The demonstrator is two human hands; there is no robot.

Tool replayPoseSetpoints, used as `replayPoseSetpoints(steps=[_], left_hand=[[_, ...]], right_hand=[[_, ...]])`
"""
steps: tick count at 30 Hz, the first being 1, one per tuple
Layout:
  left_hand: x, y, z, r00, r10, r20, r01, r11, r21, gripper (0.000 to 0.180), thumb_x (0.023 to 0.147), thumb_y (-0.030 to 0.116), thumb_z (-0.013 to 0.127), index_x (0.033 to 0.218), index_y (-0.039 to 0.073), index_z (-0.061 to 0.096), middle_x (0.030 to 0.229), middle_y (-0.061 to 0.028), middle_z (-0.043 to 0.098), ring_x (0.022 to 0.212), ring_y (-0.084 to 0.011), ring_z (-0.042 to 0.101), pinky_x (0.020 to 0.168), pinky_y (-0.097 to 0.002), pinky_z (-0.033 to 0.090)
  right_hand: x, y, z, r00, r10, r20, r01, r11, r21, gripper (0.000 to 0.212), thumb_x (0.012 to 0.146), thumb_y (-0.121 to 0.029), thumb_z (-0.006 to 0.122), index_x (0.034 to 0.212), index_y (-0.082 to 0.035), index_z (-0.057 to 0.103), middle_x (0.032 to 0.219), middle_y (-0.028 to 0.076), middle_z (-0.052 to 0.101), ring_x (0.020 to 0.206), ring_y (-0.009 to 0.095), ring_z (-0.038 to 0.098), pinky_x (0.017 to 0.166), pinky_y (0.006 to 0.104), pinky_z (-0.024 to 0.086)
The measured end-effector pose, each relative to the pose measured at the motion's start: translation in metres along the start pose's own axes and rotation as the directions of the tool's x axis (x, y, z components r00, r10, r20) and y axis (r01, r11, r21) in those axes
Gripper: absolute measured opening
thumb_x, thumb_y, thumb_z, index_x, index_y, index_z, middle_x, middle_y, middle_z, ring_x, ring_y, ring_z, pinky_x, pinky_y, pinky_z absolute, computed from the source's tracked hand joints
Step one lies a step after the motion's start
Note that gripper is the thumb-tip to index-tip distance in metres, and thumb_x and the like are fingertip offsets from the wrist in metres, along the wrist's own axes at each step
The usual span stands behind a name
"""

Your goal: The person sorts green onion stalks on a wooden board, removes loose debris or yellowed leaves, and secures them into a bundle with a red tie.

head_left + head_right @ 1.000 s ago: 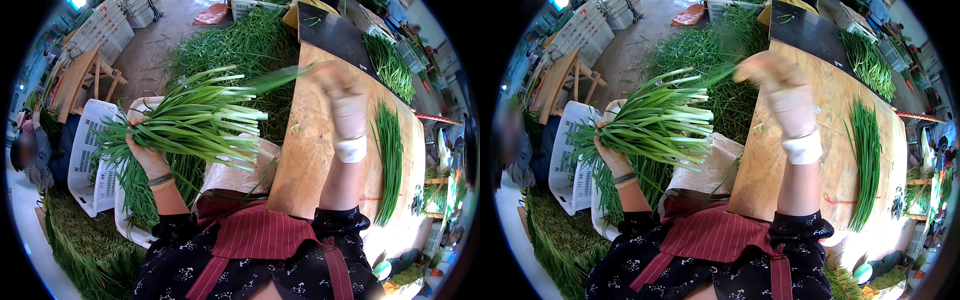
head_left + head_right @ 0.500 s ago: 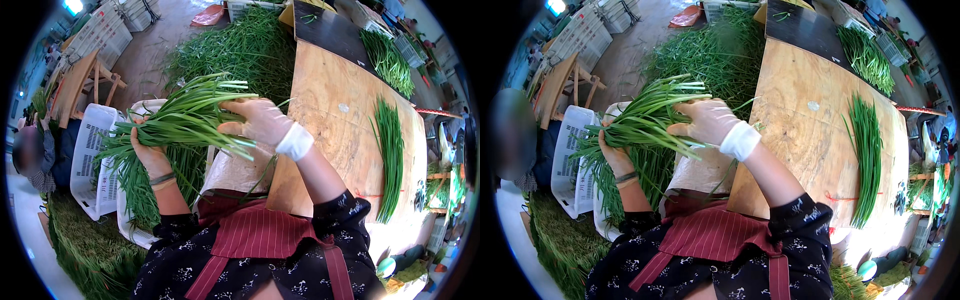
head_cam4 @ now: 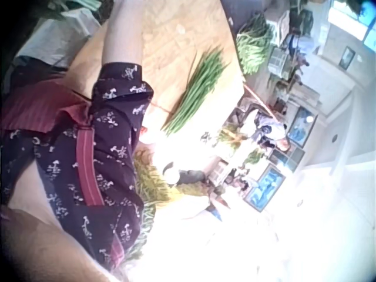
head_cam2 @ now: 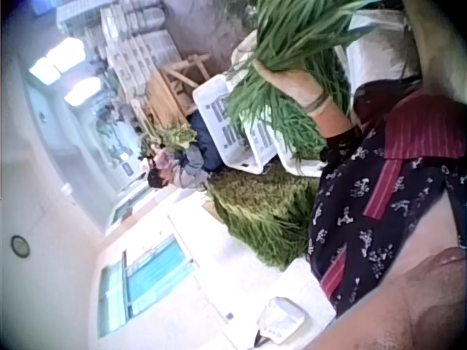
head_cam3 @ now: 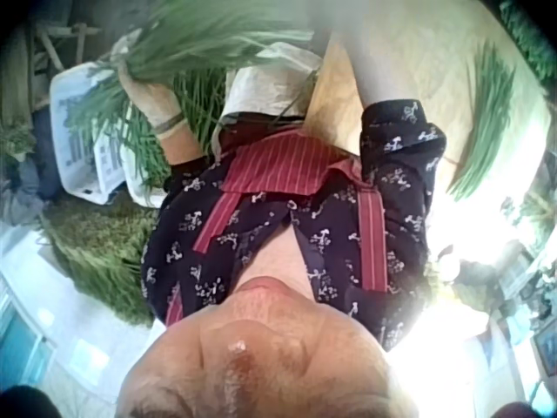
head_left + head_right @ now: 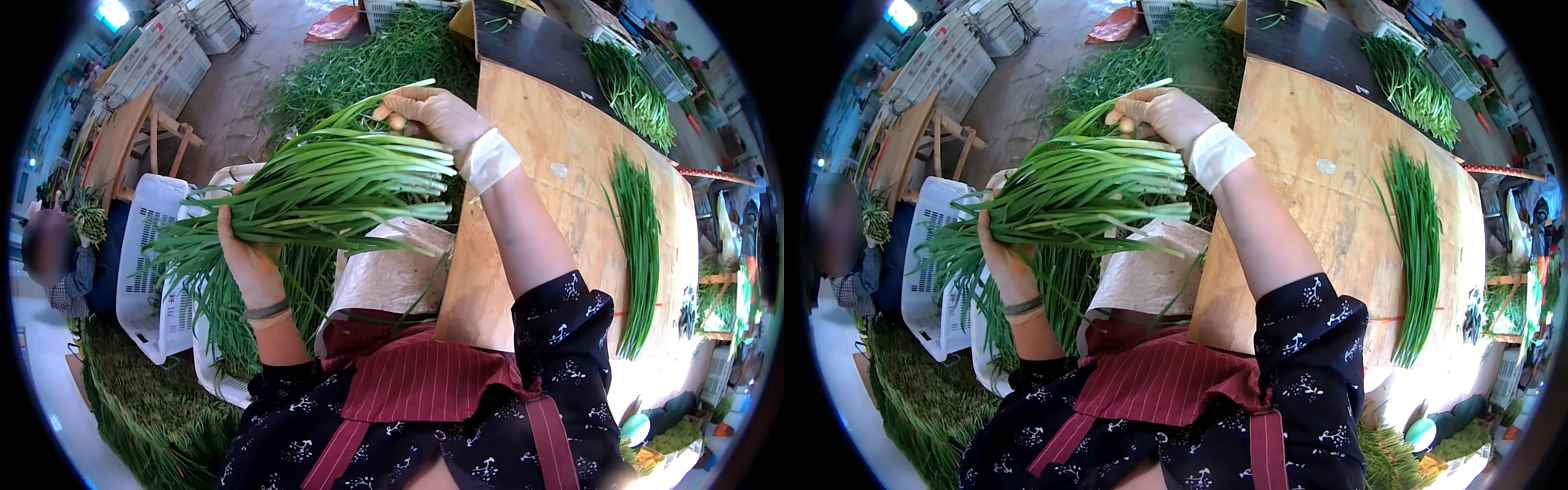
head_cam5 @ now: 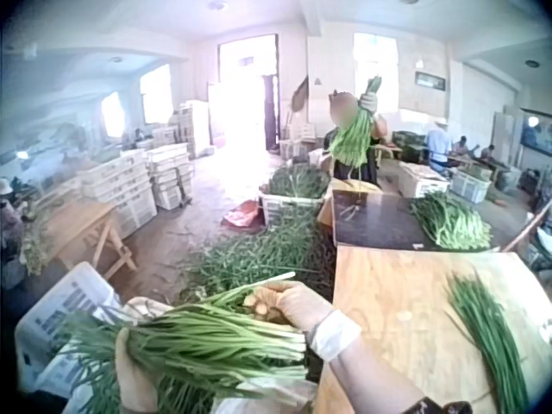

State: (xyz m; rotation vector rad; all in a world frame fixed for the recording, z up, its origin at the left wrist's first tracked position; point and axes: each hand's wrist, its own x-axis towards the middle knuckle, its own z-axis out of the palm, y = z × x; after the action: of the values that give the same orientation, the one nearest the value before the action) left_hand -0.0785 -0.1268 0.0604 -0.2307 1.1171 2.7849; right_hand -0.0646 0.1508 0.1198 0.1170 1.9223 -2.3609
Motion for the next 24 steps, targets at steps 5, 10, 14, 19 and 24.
replayPoseSetpoints(steps=[5,10,14,19,24], left_hand=[[0.028,0.001,-0.026,0.974,-0.042,-0.223,0.043,0.999,0.002,0.033,0.083,0.039,0.050,0.108,0.017,0.057,0.116,-0.0083,0.056,0.105,-0.0292,0.053,0.083,-0.0545,0.043],[0.035,0.000,-0.034,0.960,-0.059,-0.273,0.042,0.997,-0.069,0.030,0.083,0.040,0.050,0.102,0.018,0.057,0.106,-0.0050,0.060,0.095,-0.0281,0.057,0.073,-0.0494,0.047],[0.037,-0.007,-0.027,0.944,-0.016,-0.330,-0.012,0.996,-0.083,0.030,0.081,0.041,0.051,0.101,0.019,0.057,0.109,-0.0056,0.060,0.098,-0.0291,0.056,0.077,-0.0545,0.043],[0.037,-0.017,-0.013,0.968,-0.031,-0.251,0.006,0.995,-0.100,0.029,0.080,0.041,0.052,0.098,0.019,0.057,0.106,-0.0058,0.060,0.095,-0.0298,0.057,0.074,-0.0539,0.045],[0.032,-0.001,-0.020,0.970,0.012,-0.242,-0.049,0.988,-0.148,0.025,0.082,0.036,0.051,0.097,0.017,0.057,0.112,-0.0085,0.057,0.101,-0.0309,0.053,0.085,-0.0547,0.042]], right_hand=[[-0.008,0.006,-0.042,0.921,-0.266,-0.284,0.338,0.908,0.246,0.008,0.082,-0.011,0.056,0.085,-0.007,0.062,0.056,-0.005,0.049,0.049,0.005,0.045,0.048,0.0194,0.037],[-0.051,0.006,-0.088,0.688,-0.244,-0.684,0.420,0.902,0.100,0.011,0.087,-0.018,0.056,0.084,-0.008,0.055,0.063,-0.004,0.049,0.050,0.003,0.033,0.048,0.0196,0.030],[-0.053,0.042,0.010,0.904,-0.377,-0.202,0.178,0.761,-0.624,0.022,0.079,-0.028,0.063,0.094,-0.011,0.066,0.090,0.006,0.063,0.075,0.016,0.059,0.069,0.0288,0.047],[-0.035,0.086,0.050,0.792,-0.603,-0.097,0.317,0.542,-0.779,0.019,0.072,-0.021,0.071,0.085,-0.007,0.067,0.079,0.009,0.064,0.071,0.022,0.062,0.065,0.0273,0.050],[-0.050,0.054,0.022,0.688,-0.721,-0.078,0.375,0.446,-0.813,0.013,0.076,-0.019,0.066,0.084,-0.009,0.065,0.077,0.010,0.063,0.059,0.021,0.060,0.056,0.0296,0.049]])
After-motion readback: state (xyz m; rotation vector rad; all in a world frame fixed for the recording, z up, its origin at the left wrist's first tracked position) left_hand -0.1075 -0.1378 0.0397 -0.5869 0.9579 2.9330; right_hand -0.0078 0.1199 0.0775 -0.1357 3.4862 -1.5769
